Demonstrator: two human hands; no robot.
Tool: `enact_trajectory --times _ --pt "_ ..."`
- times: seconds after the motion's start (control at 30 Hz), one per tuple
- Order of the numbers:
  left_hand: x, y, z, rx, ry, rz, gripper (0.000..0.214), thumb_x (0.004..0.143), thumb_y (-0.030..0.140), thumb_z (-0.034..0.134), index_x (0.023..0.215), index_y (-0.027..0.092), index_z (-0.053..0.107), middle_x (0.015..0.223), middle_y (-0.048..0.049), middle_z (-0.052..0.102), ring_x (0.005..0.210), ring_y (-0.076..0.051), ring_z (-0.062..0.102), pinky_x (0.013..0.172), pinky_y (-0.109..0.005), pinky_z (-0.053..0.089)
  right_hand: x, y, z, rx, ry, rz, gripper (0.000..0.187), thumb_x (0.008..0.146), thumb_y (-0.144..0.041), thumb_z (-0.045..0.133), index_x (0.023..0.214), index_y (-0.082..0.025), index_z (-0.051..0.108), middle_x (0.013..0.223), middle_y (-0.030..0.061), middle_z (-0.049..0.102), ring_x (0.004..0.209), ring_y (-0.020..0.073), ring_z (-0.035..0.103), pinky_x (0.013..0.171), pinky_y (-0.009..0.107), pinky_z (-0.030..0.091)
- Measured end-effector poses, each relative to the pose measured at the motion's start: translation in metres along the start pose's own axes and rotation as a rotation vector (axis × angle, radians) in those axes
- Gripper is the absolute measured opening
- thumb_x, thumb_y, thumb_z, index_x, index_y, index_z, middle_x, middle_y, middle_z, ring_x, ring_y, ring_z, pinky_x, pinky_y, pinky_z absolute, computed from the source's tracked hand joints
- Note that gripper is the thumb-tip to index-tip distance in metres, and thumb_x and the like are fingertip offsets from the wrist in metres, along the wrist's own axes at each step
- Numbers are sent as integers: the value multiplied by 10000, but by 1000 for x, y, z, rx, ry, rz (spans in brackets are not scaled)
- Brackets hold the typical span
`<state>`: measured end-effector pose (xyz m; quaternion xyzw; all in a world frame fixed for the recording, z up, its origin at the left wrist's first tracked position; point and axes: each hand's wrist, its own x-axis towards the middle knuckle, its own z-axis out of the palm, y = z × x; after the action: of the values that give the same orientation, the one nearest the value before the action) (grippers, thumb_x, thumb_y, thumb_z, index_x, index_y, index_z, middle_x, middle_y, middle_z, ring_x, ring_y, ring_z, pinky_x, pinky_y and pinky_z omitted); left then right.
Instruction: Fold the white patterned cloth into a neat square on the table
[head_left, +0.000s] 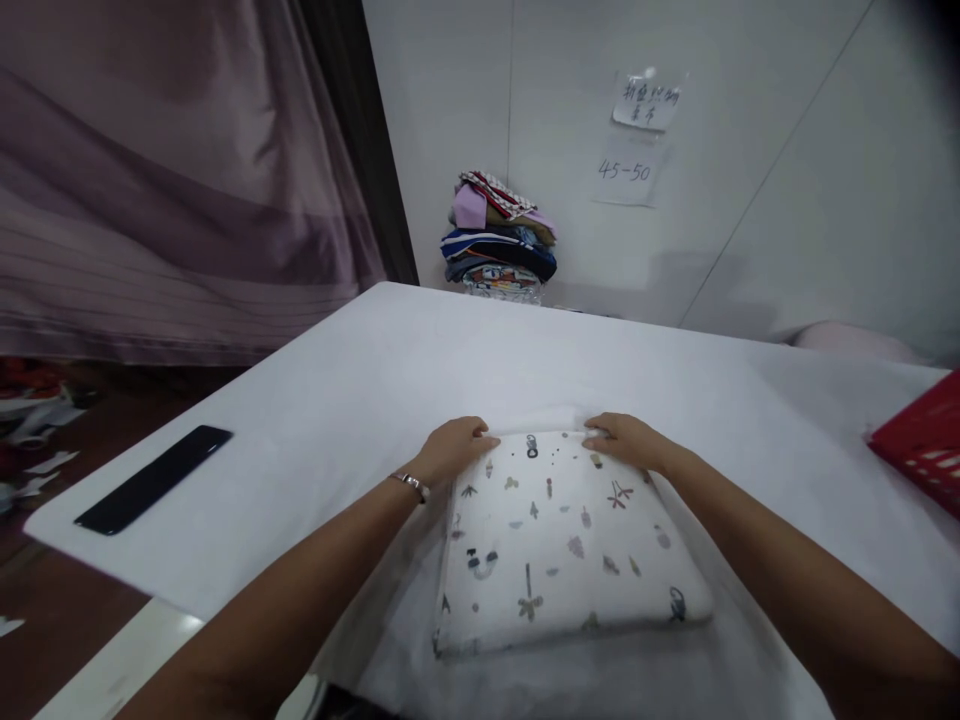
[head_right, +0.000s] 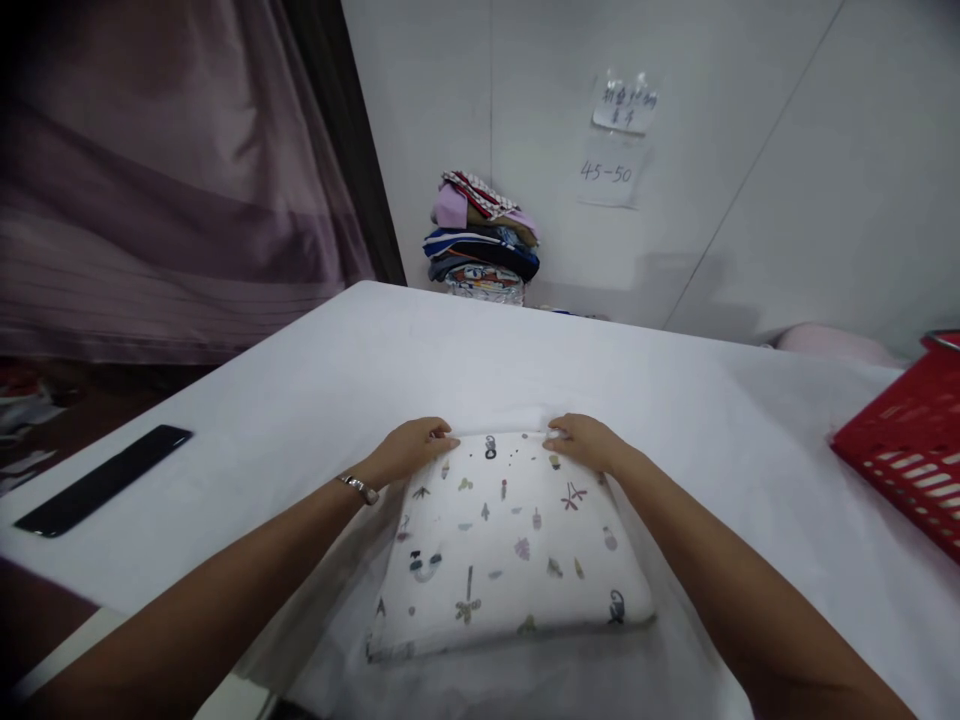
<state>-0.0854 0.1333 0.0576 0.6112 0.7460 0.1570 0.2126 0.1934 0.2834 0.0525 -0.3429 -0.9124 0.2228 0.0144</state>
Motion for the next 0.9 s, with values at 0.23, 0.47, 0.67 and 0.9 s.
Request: enact_trajectory --times 0.23,0.47,0.67,0.9 --pt "18 2 -18 13 -316 12 372 728 533 500 793 194 637 883 -46 671 764 -186 578 621 -264 388 34 4 -19 13 -296 23 392 590 -458 688 905 -226 658 977 90 667 827 263 625 700 373 488" --pt "22 5 -23 64 -346 -11 386 699 533 519 816 185 638 914 -62 665 804 -206 580 645 -278 395 48 -12 -32 -28 -460 161 454 497 -446 750 873 -204 669 1040 100 656 875 265 622 697 358 497" --pt "18 -1 -17 2 -341 -12 381 701 526 520 841 191 636 934 -54 664 848 -211 583 667 -275 409 45 -17 -39 -26 -481 156 436 548 -413 716 926 -201 670 1056 103 653 890 254 621 696 342 501" --pt "22 -12 -19 -80 -374 19 523 658 520 573 1083 217 616 1164 -70 612 1034 -233 553 847 -300 409 20 -37 -70 82 -399 30 428 549 -458 726 912 -241 658 963 61 673 818 240 629 645 320 503"
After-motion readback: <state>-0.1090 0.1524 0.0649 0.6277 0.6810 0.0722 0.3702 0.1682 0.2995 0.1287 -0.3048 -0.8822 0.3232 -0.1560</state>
